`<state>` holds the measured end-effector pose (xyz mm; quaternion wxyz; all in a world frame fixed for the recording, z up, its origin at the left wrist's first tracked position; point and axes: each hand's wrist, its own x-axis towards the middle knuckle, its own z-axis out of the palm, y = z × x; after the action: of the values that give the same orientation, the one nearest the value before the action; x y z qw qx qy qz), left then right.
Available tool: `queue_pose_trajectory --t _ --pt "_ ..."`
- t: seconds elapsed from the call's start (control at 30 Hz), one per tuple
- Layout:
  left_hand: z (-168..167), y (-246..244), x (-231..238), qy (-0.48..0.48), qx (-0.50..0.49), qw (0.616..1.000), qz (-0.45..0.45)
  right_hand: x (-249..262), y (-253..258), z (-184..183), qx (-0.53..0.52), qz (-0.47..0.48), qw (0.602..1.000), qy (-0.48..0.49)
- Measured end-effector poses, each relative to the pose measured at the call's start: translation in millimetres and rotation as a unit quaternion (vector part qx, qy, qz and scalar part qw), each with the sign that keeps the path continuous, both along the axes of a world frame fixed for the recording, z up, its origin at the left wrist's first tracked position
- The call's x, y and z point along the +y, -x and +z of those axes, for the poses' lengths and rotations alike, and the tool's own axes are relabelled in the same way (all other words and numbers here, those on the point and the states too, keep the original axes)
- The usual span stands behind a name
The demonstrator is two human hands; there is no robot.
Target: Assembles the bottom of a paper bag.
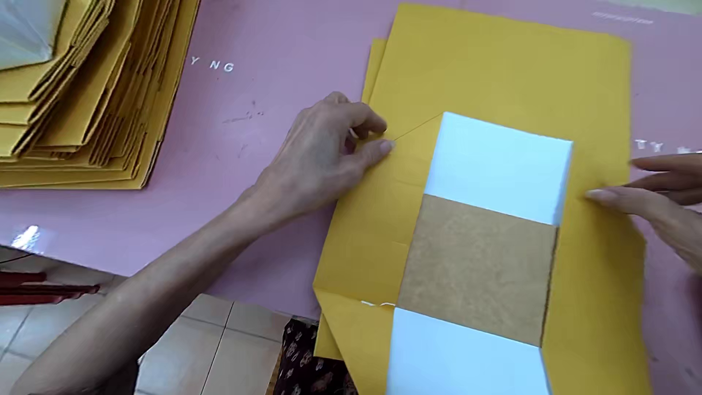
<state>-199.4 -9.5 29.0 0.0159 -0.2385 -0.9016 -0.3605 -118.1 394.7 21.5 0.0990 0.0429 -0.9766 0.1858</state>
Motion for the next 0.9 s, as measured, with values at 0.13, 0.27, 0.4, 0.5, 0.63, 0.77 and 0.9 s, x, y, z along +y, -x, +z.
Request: queue_pose_trajectory --t 0.13,0.27,0.4,0.5,0.63,0.77,0.9 --pt "-3.2 13.7 3.7 -0.011 -0.045 0.999 -0.007 -26.0 26.4 22.6 -0.079 0.042 0.992 0.086" --pt "-6.8 13.4 1.5 -0.018 -0.062 0.998 -0.008 -43.7 30.3 32.8 -0.132 0.033 0.981 0.136" --pt "-8.0 16.8 -2.5 -0.042 -0.089 0.995 -0.009 -51.7 38.6 36.2 -0.153 0.01 0.975 0.163" --pt "-11.7 20.8 -4.7 -0.057 -0.076 0.995 -0.006 -55.3 38.4 31.0 -0.134 0.009 0.974 0.183" --pt "-13.6 16.7 -3.5 -0.045 -0.052 0.998 0.007 -56.0 7.2 39.7 -0.051 0.038 0.996 0.057" --pt "-15.4 17.1 -5.5 -0.043 -0.055 0.997 0.017 -25.2 -33.3 54.0 0.027 -0.01 0.993 -0.116" --pt "-11.3 16.8 -6.4 -0.013 -0.039 0.999 0.032 0.9 -77.8 57.1 -0.022 -0.111 0.978 -0.174"
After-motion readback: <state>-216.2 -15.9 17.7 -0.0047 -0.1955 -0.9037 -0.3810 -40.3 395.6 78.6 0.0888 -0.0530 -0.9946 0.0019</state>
